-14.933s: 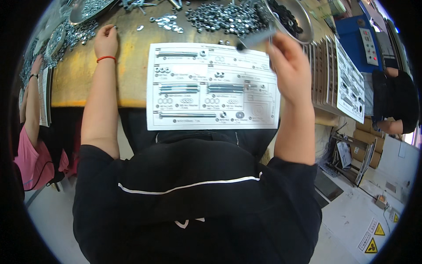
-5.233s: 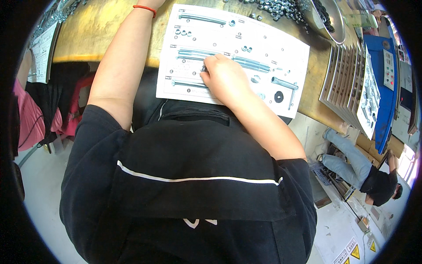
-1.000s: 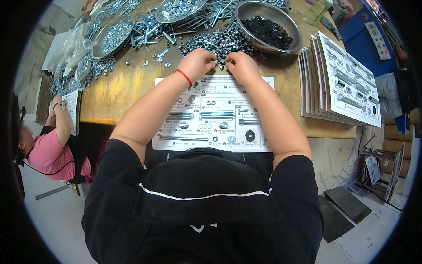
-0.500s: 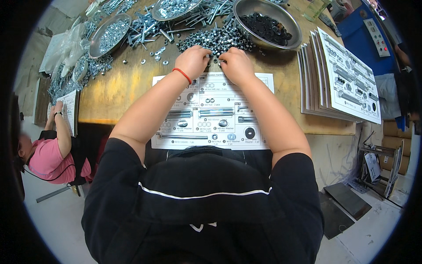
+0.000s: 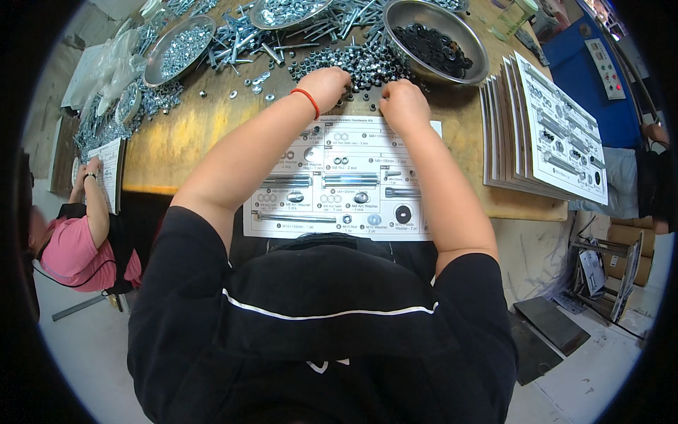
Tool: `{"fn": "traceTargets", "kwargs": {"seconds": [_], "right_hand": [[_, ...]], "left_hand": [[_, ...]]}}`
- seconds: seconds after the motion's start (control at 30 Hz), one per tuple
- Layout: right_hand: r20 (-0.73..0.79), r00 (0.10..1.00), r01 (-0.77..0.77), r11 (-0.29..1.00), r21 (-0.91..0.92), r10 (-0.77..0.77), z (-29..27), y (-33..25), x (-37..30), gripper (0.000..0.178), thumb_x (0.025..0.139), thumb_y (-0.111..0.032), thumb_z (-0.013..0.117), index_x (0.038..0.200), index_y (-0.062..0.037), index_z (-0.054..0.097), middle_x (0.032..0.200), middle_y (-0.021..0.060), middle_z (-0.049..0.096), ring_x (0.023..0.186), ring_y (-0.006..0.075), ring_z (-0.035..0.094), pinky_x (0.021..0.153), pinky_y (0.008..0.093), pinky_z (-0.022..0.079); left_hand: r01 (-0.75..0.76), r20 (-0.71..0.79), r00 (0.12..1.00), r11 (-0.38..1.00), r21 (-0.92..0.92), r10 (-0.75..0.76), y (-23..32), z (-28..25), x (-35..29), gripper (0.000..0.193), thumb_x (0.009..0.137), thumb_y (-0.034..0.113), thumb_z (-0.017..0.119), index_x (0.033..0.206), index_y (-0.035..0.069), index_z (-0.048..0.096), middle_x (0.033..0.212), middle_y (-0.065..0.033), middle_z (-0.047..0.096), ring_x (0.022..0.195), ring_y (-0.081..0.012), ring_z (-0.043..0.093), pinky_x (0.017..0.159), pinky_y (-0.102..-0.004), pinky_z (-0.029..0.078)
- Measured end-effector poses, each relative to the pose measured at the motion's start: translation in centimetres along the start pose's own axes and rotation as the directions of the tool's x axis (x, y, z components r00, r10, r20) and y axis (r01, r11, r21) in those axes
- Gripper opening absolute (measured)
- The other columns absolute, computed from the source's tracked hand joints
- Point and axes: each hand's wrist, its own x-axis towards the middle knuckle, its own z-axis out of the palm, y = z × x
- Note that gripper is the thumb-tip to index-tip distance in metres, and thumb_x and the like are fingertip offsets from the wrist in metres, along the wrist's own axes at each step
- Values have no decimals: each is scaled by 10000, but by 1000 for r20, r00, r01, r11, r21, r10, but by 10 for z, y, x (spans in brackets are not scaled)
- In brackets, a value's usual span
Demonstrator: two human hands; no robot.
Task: The person sorts small metal fasteners from bowls onto a printed layout sheet, placing bolts, nuts, and washers into designated spots. They repeatedly pick up the sheet to check alignment and continue filling the layout with hardware from the table.
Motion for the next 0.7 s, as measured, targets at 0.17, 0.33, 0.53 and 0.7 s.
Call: {"fn": "traceTargets", "kwargs": {"seconds": [0.17, 0.33, 0.53, 0.7], "right_hand": [[138, 990, -21, 998, 55, 13, 4, 10, -6, 204, 764, -158, 717, 948, -72, 698, 982, 128, 643, 953, 320, 627, 845, 407, 508], [46, 994, 85, 972, 218, -98, 18, -12, -4, 216, 772, -111, 715, 983, -66, 704, 966, 120, 629, 928, 303, 613, 829, 387, 495], [62, 986, 139, 969, 204, -154, 30, -7, 5, 145, 775, -87, 690, 916, -70, 720, 937, 121, 636, 918, 324, 609, 827, 399, 495], [20, 972, 225, 956, 190, -233, 29, -4, -1, 145, 775, -80, 679, 913, -67, 723, 934, 133, 645, 921, 334, 613, 826, 415, 494]], "left_hand": [[66, 20, 998, 990, -121, -64, -14, -5, -23, 178, 856, 207, 632, 941, 79, 723, 989, -128, 651, 957, -310, 633, 858, -398, 510], [39, -84, 994, 951, -306, -68, -5, 7, -38, 236, 803, 169, 715, 1019, 74, 704, 984, -127, 650, 956, -308, 631, 864, -394, 504], [-86, -154, 987, 965, -247, 48, 8, 23, -24, 210, 811, 158, 697, 1011, 96, 707, 997, -111, 653, 958, -310, 628, 866, -399, 506], [-58, -106, 994, 964, -258, 32, 17, 20, -24, 186, 832, 197, 681, 992, 108, 714, 1021, -110, 639, 978, -319, 615, 884, -398, 496]]}}
